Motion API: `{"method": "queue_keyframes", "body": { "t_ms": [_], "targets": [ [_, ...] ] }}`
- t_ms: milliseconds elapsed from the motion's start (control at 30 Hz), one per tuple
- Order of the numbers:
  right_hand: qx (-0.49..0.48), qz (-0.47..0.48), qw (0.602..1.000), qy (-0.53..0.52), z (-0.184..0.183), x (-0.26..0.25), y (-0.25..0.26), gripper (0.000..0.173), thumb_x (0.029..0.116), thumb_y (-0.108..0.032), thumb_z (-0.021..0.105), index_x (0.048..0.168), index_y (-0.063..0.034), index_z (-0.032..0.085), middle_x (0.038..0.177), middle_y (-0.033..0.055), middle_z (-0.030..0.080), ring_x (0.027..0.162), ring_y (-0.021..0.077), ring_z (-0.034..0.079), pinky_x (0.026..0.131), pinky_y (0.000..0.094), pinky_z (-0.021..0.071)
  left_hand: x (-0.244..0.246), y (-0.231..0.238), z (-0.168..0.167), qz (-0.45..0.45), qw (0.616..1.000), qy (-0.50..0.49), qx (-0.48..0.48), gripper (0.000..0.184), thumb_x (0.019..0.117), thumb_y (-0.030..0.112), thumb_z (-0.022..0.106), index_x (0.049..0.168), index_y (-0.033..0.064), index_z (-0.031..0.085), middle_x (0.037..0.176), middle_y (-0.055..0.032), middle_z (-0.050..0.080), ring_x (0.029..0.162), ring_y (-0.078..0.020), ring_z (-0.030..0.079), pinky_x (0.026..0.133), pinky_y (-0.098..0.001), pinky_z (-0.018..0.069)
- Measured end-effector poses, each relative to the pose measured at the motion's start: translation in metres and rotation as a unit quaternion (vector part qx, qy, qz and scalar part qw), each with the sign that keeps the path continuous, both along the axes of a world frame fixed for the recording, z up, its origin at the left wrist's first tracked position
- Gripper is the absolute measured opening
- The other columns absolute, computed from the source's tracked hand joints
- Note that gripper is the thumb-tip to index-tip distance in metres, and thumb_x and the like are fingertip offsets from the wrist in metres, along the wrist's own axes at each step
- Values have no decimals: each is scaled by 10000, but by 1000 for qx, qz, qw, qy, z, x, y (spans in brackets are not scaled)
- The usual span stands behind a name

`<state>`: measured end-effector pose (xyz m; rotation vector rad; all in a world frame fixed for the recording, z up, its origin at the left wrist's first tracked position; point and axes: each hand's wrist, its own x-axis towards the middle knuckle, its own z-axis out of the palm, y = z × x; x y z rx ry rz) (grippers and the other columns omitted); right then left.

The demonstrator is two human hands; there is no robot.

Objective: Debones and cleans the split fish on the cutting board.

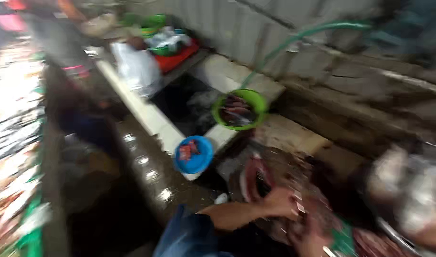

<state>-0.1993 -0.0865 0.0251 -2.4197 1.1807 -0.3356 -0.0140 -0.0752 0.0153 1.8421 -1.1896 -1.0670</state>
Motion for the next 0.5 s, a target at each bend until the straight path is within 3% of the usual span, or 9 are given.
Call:
{"method": "queue_keyframes", "body": {
  "t_ms": [67, 167, 267, 367, 433, 467, 500],
  "targets": [
    [-16, -37, 999, -16, -22, -17, -11, 678, 848, -529, 739, 1297, -27, 658, 1145, 197, 730, 1036, 418, 700, 945, 752, 449, -14, -34, 11, 62, 998, 0, -3, 286, 1040, 260, 571, 1079, 49, 759, 1062, -114, 751, 1043, -215, 709, 992, -440, 557],
    [-22, -61, 998, 27, -38, -51, -31, 662, 791, -552, 696, 1223, -50, 695, 1090, 134, 738, 973, 333, 716, 899, 685, 489, -25, -106, 18, 120, 990, -63, -27, 344, 1062, 281, 506, 1122, 31, 735, 1018, -133, 744, 982, -238, 721, 937, -447, 575],
    [69, -71, 992, 77, -51, -84, -29, 632, 825, -570, 670, 1261, -114, 704, 1198, 112, 729, 1121, 316, 688, 1038, 675, 429, -66, -192, 17, -14, 984, -172, -33, 424, 1058, 340, 538, 1402, 99, 599, 1289, -143, 684, 1199, -285, 665, 1038, -499, 537],
    [90, -63, 990, 92, -69, -117, -22, 599, 840, -569, 664, 1249, -132, 706, 1153, 84, 743, 1060, 291, 704, 948, 633, 488, -134, -274, -13, -206, 938, -274, -46, 619, 1005, 509, 597, 1486, 126, 527, 1443, -157, 581, 1373, -331, 523, 1161, -546, 407],
    [85, -46, 991, 90, -51, -130, -25, 556, 855, -511, 671, 1193, -73, 732, 1101, 129, 752, 1022, 332, 719, 916, 649, 514, -174, -289, -30, -194, 936, -290, -50, 479, 1012, 491, 574, 1255, 97, 697, 1318, -170, 657, 1277, -363, 583, 1167, -619, 356],
    [121, -23, 986, 108, -9, -123, -36, 510, 884, -418, 679, 1165, 5, 726, 1101, 195, 742, 1040, 368, 712, 944, 623, 511, -187, -277, -27, -76, 946, -305, -85, 423, 1025, 405, 544, 1085, 42, 753, 1198, -202, 701, 1173, -390, 637, 1117, -652, 398],
    [213, 2, 962, 169, 60, -100, -60, 450, 941, -268, 642, 1198, 99, 684, 1172, 265, 711, 1125, 373, 681, 1029, 528, 479, -197, -266, -9, 90, 922, -355, -128, 428, 1006, 329, 507, 908, 7, 771, 1022, -193, 746, 1012, -361, 697, 1030, -610, 478]
  ]
}}
